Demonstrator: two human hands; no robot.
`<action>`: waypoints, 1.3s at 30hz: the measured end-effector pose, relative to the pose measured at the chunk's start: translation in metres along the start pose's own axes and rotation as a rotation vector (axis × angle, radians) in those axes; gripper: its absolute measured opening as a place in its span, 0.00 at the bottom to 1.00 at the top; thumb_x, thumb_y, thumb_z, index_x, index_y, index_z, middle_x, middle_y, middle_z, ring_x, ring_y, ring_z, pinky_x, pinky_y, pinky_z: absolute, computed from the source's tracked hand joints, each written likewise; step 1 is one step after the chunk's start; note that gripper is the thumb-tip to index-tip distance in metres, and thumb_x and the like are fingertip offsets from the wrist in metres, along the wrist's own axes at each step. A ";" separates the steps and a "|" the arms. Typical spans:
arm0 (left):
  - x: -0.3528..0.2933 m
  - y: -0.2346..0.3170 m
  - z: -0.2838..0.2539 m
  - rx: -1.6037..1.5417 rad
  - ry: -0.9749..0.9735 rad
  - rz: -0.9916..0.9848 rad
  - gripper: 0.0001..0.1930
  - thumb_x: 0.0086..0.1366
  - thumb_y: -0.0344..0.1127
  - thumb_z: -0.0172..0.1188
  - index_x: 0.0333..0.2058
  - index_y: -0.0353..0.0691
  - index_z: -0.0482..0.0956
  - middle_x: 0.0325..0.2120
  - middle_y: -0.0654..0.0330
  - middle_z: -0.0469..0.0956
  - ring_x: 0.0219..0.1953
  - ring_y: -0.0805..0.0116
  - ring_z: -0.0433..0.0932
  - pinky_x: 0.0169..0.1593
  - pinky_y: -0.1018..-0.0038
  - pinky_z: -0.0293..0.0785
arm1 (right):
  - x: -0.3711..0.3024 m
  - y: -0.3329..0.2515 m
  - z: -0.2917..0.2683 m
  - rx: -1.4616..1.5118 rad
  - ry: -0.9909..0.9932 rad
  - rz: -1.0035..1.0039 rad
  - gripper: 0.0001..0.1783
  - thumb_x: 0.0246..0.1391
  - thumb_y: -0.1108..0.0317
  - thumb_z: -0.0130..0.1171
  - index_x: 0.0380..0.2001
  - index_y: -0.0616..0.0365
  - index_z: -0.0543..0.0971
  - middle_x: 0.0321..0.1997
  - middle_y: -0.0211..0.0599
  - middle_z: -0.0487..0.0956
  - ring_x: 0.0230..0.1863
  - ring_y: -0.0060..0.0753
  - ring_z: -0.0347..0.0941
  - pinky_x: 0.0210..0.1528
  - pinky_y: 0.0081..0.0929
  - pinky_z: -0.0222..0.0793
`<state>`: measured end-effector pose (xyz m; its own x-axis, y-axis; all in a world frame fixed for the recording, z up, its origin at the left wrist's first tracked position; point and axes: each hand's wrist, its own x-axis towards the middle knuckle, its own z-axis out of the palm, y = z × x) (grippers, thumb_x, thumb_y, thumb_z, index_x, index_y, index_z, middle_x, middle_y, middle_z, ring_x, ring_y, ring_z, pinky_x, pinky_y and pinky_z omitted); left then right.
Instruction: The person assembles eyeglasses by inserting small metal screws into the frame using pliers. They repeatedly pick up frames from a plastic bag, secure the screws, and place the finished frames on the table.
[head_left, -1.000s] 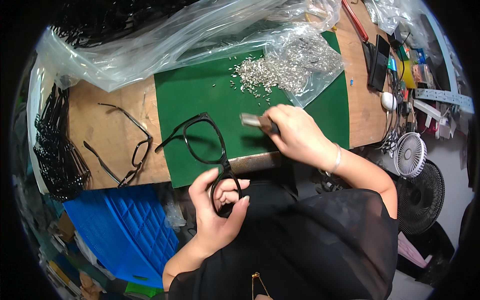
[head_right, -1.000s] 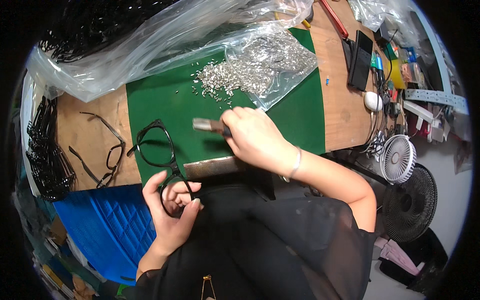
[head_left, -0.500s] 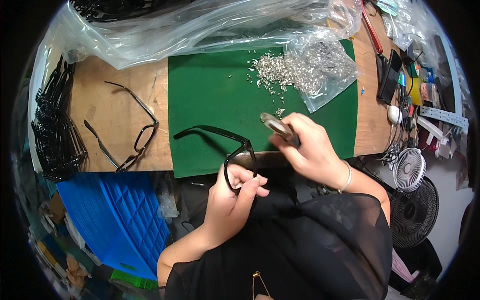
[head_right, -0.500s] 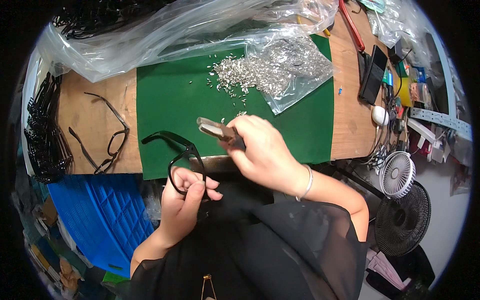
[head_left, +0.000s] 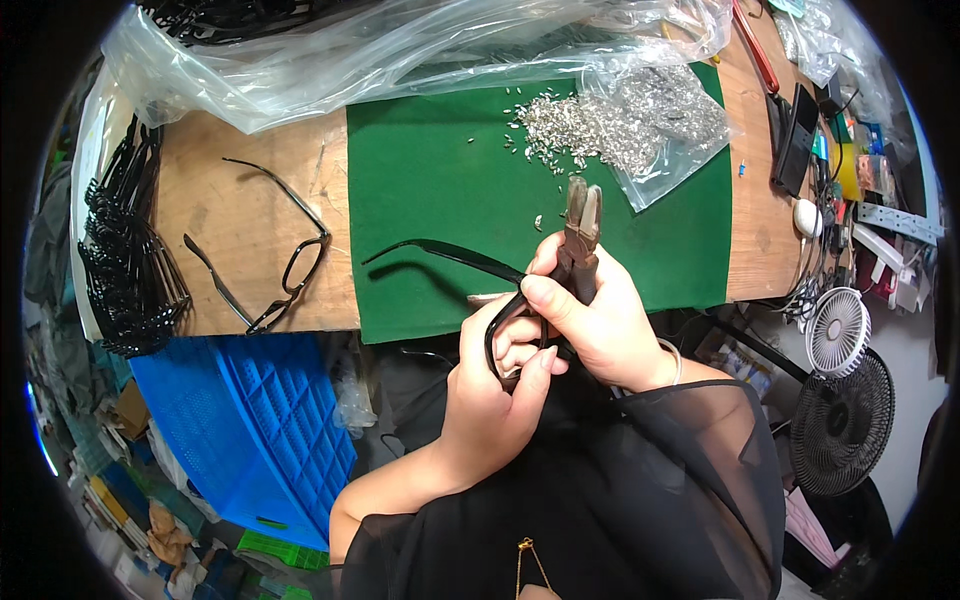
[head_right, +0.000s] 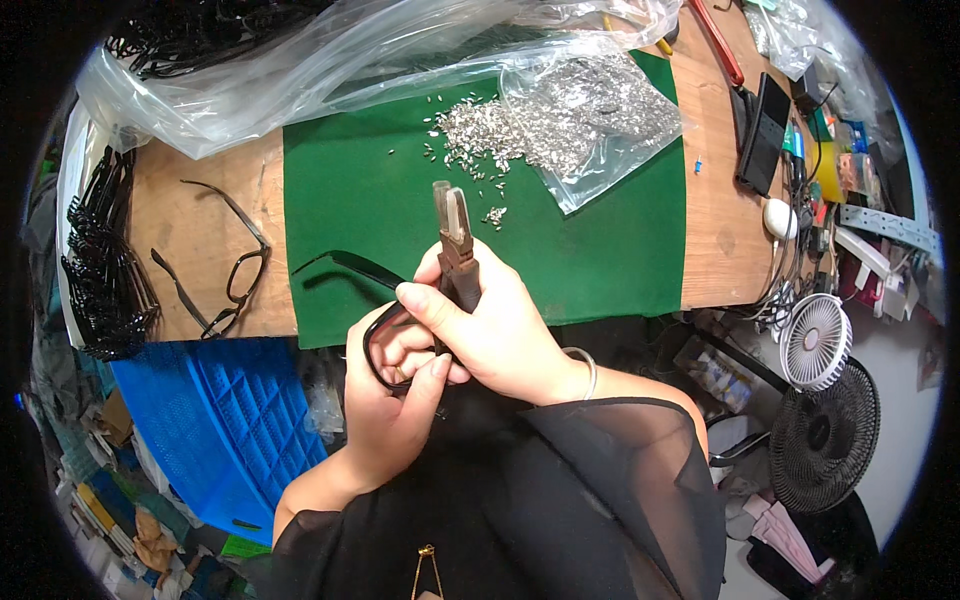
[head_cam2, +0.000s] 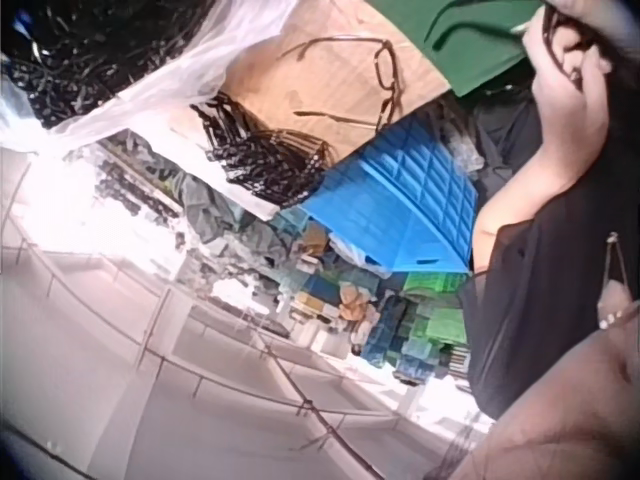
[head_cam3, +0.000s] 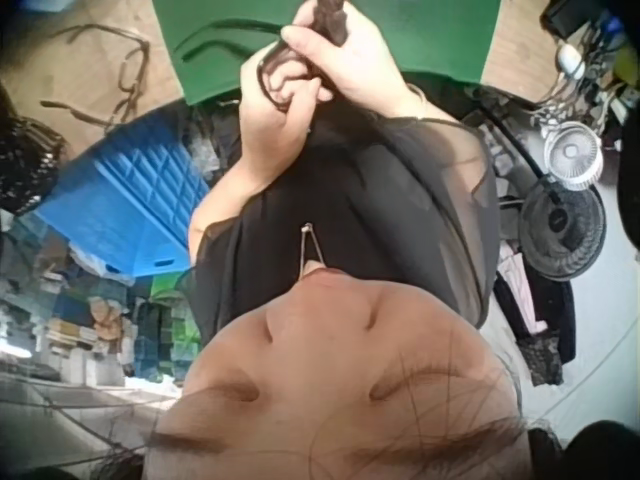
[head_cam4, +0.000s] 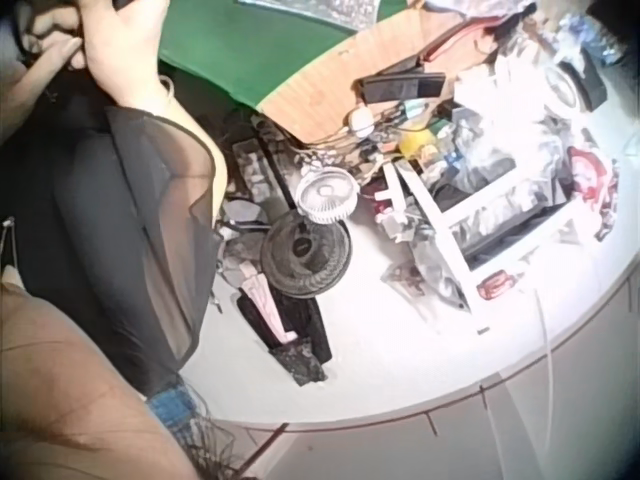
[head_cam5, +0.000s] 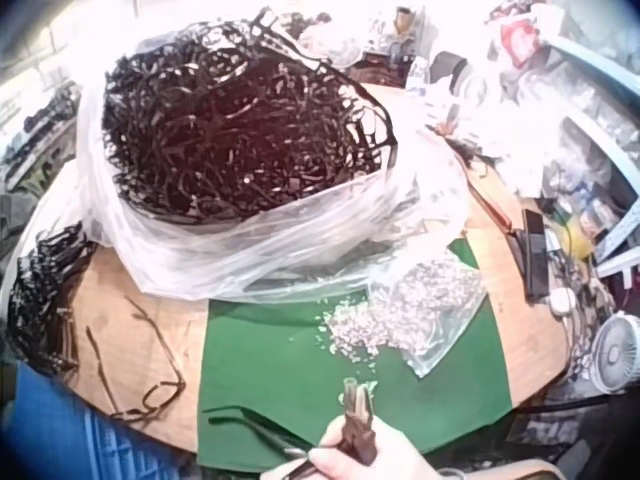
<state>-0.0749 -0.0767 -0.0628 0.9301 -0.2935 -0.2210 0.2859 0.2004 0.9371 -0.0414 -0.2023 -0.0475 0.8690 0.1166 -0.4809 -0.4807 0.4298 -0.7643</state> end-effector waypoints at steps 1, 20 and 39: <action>0.001 0.003 0.000 -0.018 -0.009 -0.025 0.22 0.57 0.18 0.49 0.49 0.27 0.53 0.36 0.52 0.71 0.34 0.72 0.75 0.38 0.79 0.74 | 0.000 -0.002 -0.002 -0.054 0.007 0.013 0.09 0.52 0.72 0.54 0.32 0.60 0.65 0.27 0.29 0.69 0.24 0.14 0.66 0.25 0.13 0.64; -0.016 0.046 -0.037 -0.166 -0.308 -0.361 0.20 0.59 0.19 0.48 0.50 0.28 0.58 0.38 0.53 0.73 0.30 0.75 0.75 0.36 0.82 0.71 | -0.017 -0.036 -0.033 -1.111 -0.563 -0.112 0.13 0.48 0.64 0.56 0.31 0.61 0.68 0.29 0.43 0.72 0.34 0.45 0.70 0.37 0.34 0.66; -0.021 0.046 -0.030 0.204 -0.221 -0.309 0.17 0.56 0.19 0.50 0.46 0.29 0.64 0.34 0.55 0.76 0.29 0.74 0.76 0.33 0.80 0.73 | 0.000 -0.026 -0.031 -1.365 -0.612 -0.442 0.17 0.43 0.59 0.59 0.24 0.63 0.70 0.22 0.45 0.73 0.27 0.46 0.72 0.32 0.36 0.68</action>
<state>-0.0745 -0.0331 -0.0236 0.7299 -0.5080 -0.4573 0.4709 -0.1111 0.8751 -0.0323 -0.2416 -0.0410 0.7153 0.6849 -0.1385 0.3730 -0.5418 -0.7532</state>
